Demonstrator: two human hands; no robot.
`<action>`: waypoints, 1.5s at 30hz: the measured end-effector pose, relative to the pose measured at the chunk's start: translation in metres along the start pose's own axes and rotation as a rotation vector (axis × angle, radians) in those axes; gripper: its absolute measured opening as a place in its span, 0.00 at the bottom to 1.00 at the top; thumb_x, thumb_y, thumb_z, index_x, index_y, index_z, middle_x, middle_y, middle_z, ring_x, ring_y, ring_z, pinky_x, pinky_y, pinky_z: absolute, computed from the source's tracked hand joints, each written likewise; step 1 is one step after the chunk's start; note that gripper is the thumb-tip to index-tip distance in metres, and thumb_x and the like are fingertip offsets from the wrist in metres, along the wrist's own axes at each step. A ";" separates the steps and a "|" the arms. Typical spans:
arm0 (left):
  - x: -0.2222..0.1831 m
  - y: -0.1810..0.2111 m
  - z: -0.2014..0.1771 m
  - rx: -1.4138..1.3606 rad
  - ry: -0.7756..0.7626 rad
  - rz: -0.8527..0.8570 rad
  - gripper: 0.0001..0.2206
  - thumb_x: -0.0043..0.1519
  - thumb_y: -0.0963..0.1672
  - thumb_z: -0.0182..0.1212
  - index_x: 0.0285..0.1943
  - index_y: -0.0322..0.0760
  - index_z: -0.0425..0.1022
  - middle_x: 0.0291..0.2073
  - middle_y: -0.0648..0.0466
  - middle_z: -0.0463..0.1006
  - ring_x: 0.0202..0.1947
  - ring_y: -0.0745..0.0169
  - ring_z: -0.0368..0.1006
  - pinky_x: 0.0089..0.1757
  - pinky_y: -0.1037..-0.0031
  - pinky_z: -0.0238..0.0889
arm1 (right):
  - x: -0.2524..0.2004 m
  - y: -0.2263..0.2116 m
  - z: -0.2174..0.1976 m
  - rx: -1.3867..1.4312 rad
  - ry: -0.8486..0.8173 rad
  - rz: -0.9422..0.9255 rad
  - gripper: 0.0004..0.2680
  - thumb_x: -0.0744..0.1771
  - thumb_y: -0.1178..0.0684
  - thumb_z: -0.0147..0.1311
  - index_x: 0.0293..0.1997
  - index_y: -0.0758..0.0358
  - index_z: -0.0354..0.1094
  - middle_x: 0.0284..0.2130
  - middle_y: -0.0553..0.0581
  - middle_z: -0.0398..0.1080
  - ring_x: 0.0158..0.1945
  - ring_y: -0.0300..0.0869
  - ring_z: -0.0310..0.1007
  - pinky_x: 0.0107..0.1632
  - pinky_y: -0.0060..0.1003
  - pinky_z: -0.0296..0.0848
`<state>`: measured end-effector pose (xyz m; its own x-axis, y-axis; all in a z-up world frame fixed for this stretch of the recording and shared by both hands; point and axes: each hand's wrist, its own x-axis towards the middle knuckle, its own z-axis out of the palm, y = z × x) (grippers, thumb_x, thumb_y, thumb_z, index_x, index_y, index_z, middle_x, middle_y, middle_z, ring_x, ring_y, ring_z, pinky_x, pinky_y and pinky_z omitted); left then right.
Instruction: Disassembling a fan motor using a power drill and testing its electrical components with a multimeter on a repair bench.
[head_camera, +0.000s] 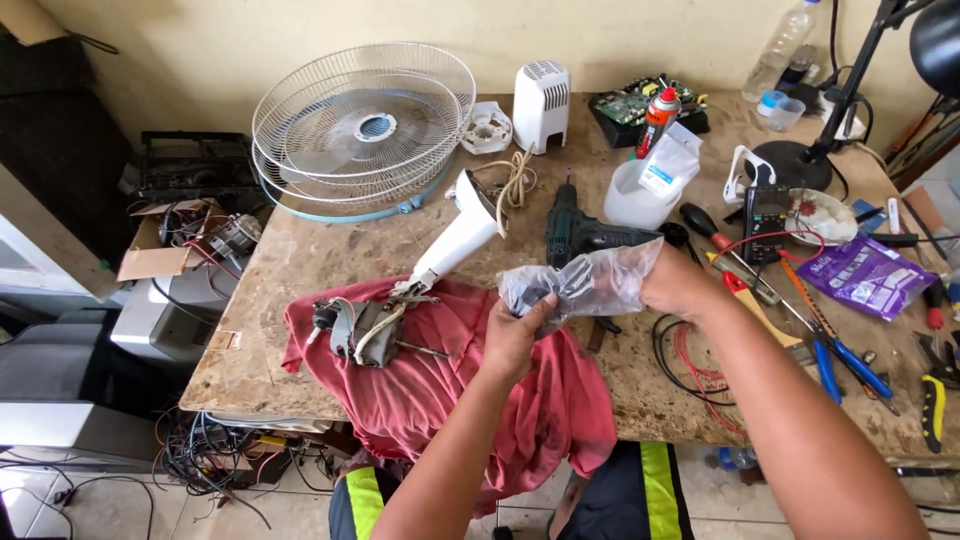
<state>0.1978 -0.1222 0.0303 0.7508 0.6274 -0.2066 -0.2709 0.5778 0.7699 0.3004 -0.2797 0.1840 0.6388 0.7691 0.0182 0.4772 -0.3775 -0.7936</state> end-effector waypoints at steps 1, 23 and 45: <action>-0.002 0.003 0.000 0.012 0.013 -0.010 0.13 0.54 0.39 0.78 0.41 0.32 0.77 0.28 0.46 0.81 0.28 0.54 0.82 0.32 0.61 0.81 | -0.002 -0.006 0.005 -0.036 0.006 0.036 0.09 0.61 0.62 0.57 0.43 0.67 0.77 0.35 0.64 0.79 0.40 0.52 0.76 0.47 0.48 0.75; -0.006 0.003 -0.044 -0.304 0.001 -0.010 0.11 0.64 0.44 0.67 0.55 0.42 0.78 0.41 0.45 0.83 0.40 0.47 0.83 0.38 0.59 0.80 | 0.018 -0.051 0.025 -0.091 0.345 -0.306 0.07 0.71 0.51 0.56 0.45 0.59 0.79 0.32 0.57 0.80 0.39 0.46 0.81 0.43 0.40 0.78; -0.020 0.030 -0.097 -0.411 -0.206 -0.272 0.30 0.56 0.44 0.69 0.69 0.36 0.65 0.50 0.48 0.80 0.45 0.55 0.77 0.44 0.70 0.73 | 0.038 -0.123 -0.020 0.385 0.548 -0.515 0.02 0.76 0.60 0.50 0.53 0.67 0.68 0.40 0.60 0.70 0.44 0.46 0.79 0.36 0.35 0.86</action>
<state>0.1164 -0.0670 -0.0012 0.9184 0.3348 -0.2107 -0.2328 0.8881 0.3964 0.2780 -0.2146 0.2951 0.6481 0.4002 0.6479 0.6132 0.2302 -0.7556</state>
